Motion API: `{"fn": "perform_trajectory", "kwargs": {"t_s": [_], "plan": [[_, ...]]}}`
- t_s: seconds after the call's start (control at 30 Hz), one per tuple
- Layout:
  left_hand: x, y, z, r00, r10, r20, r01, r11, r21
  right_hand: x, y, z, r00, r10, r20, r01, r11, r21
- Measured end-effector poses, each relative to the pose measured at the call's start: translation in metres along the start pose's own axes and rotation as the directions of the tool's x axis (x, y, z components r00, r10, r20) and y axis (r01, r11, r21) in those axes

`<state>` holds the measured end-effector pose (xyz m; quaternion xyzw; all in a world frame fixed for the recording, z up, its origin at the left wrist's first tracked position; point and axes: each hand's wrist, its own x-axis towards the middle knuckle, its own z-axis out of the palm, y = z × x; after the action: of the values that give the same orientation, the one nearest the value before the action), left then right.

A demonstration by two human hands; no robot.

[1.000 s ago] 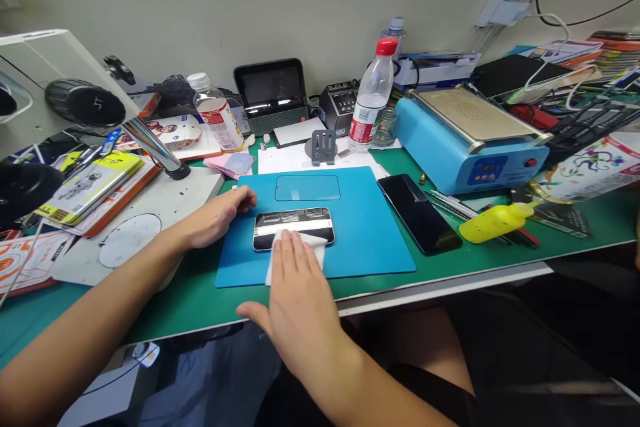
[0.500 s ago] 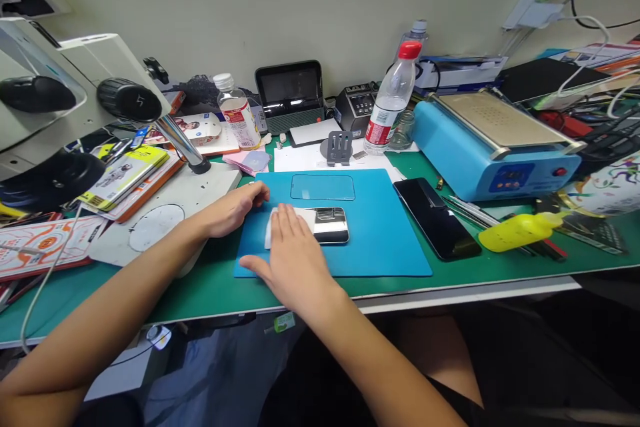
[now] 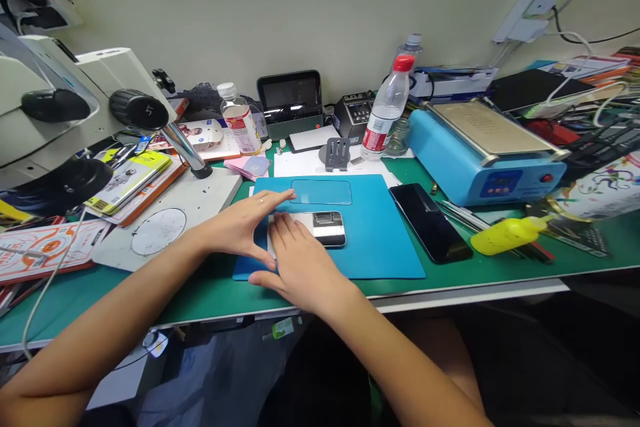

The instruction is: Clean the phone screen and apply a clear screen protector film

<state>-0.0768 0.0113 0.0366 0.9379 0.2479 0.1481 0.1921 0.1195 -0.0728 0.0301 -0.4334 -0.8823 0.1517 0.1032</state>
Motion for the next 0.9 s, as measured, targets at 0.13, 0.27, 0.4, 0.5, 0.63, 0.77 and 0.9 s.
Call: {"fn": "perform_trajectory", "kwargs": {"t_s": [0.13,0.27,0.4,0.5,0.63,0.77,0.9], "plan": [[-0.003,-0.003,0.005,0.999,-0.015,0.044,0.012,0.997,0.073,0.014,0.018,-0.012,0.998,-0.065,0.028,0.064,0.997,0.039],[-0.004,-0.001,0.006,0.997,-0.056,0.06,0.05,0.993,0.11,-0.018,0.04,-0.012,0.999,0.035,0.036,-0.035,0.999,-0.014],[0.0,0.002,0.003,0.997,-0.057,0.048,0.051,0.992,0.111,-0.039,0.047,-0.015,0.987,0.153,0.04,-0.149,0.986,-0.074],[0.002,0.0,0.0,1.0,0.014,-0.028,-0.01,0.991,0.135,-0.027,0.037,-0.015,0.972,0.228,0.056,-0.224,0.972,-0.066],[-0.002,-0.011,-0.005,0.996,0.037,-0.081,-0.028,0.994,0.106,0.004,0.019,-0.008,0.988,0.143,0.055,-0.145,0.989,0.028],[-0.006,-0.019,-0.01,0.996,0.02,-0.082,-0.018,1.0,0.022,0.015,0.006,0.002,0.999,0.029,0.037,-0.032,0.997,0.077],[-0.004,-0.019,-0.009,0.999,0.032,-0.036,-0.034,0.998,-0.057,-0.005,0.001,0.007,0.998,-0.054,0.012,0.054,0.999,0.003]]}}
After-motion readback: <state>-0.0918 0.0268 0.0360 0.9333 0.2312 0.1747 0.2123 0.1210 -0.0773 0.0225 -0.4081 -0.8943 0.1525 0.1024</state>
